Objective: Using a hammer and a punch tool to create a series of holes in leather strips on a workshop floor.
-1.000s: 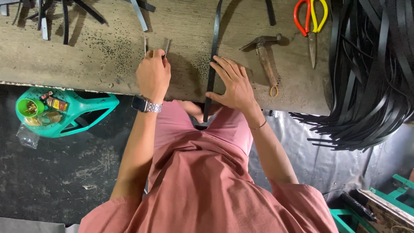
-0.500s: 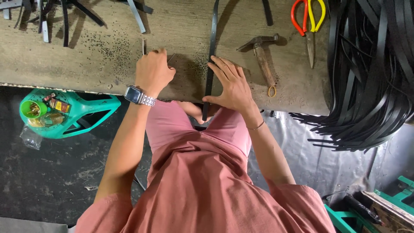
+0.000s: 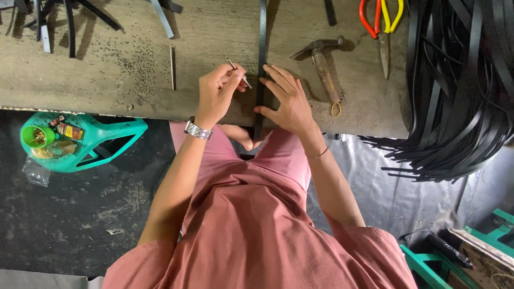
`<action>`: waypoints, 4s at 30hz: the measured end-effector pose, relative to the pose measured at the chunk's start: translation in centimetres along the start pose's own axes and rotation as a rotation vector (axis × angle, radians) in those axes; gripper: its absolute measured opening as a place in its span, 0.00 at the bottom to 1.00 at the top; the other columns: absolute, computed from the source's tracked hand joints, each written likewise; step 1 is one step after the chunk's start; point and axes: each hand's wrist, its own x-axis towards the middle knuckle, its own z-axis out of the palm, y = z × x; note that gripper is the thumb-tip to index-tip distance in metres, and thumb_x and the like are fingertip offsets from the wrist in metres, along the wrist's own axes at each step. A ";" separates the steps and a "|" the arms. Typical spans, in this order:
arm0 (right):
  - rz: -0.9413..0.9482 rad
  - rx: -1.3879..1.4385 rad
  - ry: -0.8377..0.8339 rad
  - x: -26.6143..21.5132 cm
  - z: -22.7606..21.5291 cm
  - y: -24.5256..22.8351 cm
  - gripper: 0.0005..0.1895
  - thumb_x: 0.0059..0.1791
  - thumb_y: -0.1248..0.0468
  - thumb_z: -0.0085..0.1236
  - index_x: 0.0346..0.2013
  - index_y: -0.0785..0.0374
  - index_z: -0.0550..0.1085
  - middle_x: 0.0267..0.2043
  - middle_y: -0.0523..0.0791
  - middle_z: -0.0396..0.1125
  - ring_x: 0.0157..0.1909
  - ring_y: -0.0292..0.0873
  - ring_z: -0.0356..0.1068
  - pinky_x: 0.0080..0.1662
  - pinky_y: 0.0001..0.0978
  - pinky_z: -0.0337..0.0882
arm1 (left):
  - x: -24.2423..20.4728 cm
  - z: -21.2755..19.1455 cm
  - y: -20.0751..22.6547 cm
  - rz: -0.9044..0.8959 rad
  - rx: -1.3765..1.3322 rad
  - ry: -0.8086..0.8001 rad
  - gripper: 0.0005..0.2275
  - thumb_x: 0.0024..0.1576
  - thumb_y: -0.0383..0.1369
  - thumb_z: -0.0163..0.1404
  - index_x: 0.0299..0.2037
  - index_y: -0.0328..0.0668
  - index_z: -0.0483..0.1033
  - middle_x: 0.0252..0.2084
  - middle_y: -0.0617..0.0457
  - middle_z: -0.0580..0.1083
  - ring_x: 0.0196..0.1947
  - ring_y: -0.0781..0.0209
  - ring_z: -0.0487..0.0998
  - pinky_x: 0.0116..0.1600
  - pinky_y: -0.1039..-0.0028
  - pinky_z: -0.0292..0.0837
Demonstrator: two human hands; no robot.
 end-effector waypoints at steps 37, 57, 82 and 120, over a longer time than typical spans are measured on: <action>0.002 0.011 0.056 0.7 -0.1 -0.1 0.39 0.43 0.46 0.75 0.62 0.62 0.73 0.67 0.44 0.66 0.71 0.46 0.59 0.55 0.38 0.59 | -0.2 2.5 -1.9 0.176 0.224 0.038 0.03 0.63 0.24 0.55 0.38 0.37 0.81 0.29 0.48 0.81 0.29 0.57 0.84 0.39 0.70 0.80; -0.008 0.004 0.063 0.5 -0.2 -0.6 0.37 0.44 0.48 0.73 0.62 0.63 0.73 0.69 0.44 0.65 0.71 0.46 0.59 0.53 0.38 0.59 | -0.5 2.8 -1.4 0.221 0.324 0.125 0.03 0.61 0.24 0.57 0.35 0.40 0.79 0.31 0.53 0.82 0.33 0.51 0.84 0.41 0.68 0.79; -0.003 0.004 0.047 0.4 0.0 -0.2 0.39 0.42 0.48 0.75 0.62 0.63 0.73 0.68 0.44 0.65 0.72 0.45 0.58 0.54 0.38 0.58 | -0.6 2.9 -1.8 0.190 0.282 0.093 0.03 0.62 0.23 0.56 0.37 0.39 0.80 0.29 0.51 0.81 0.28 0.55 0.84 0.38 0.70 0.81; 0.487 -0.075 0.190 -4.2 -7.9 1.3 0.23 0.57 0.47 0.56 0.30 0.60 0.64 0.19 0.48 0.56 0.21 0.50 0.64 0.29 0.39 0.62 | 0.1 2.6 -4.0 0.428 0.279 -0.149 0.04 0.61 0.21 0.55 0.33 0.34 0.78 0.32 0.48 0.79 0.37 0.49 0.83 0.43 0.69 0.80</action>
